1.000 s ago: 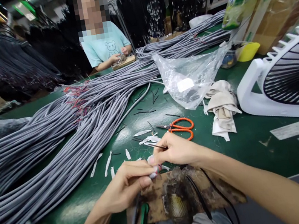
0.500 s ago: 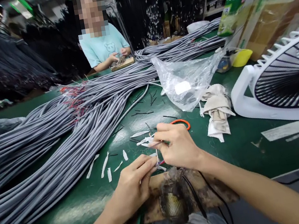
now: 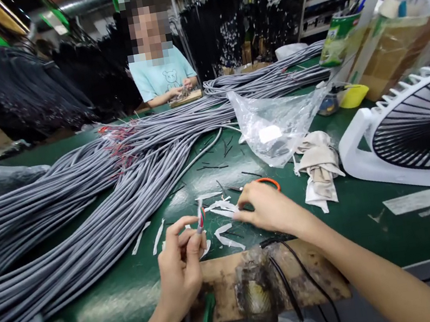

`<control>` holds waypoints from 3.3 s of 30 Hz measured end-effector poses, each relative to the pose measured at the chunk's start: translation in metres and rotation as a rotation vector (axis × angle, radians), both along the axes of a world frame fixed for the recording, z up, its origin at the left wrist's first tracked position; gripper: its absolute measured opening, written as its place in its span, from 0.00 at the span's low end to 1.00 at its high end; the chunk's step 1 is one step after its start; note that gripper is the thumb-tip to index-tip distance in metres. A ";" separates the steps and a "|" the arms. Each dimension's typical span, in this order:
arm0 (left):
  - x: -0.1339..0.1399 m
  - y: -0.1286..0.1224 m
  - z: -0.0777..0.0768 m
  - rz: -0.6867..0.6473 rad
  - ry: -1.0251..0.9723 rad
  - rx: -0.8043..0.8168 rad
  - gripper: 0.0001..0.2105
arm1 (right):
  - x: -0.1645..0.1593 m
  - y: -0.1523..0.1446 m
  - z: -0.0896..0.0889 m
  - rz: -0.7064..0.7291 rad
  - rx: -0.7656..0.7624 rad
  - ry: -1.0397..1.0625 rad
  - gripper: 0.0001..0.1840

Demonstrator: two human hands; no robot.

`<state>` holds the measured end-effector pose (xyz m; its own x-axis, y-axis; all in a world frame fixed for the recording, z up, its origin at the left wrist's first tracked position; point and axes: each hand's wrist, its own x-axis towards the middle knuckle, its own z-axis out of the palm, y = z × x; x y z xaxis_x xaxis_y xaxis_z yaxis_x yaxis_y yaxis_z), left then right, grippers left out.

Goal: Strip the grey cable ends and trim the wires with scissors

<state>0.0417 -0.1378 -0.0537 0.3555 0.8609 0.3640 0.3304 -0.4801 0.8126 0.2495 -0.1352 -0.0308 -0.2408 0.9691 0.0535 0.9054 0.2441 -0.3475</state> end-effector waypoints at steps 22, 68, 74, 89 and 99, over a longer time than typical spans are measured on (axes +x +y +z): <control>-0.015 0.031 0.013 -0.174 -0.019 0.575 0.14 | -0.019 -0.014 0.017 0.066 0.173 0.398 0.13; 0.028 0.022 0.007 0.084 -0.339 -0.265 0.07 | -0.040 -0.014 0.004 -0.241 0.017 1.276 0.13; 0.028 0.024 0.012 0.080 -0.391 -0.354 0.06 | -0.040 -0.014 0.003 -0.268 0.054 1.254 0.14; 0.012 0.032 0.025 -0.437 -0.446 -0.717 0.09 | -0.038 -0.011 0.003 -0.328 0.054 1.285 0.14; 0.008 0.027 0.019 -0.420 -0.570 -0.332 0.01 | -0.042 -0.012 0.001 -0.174 -0.157 1.248 0.15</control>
<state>0.0498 -0.1106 -0.0349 0.5115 0.7912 0.3353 -0.3364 -0.1747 0.9254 0.2078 -0.1474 -0.0293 0.0212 0.9992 0.0336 -0.0407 0.0345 -0.9986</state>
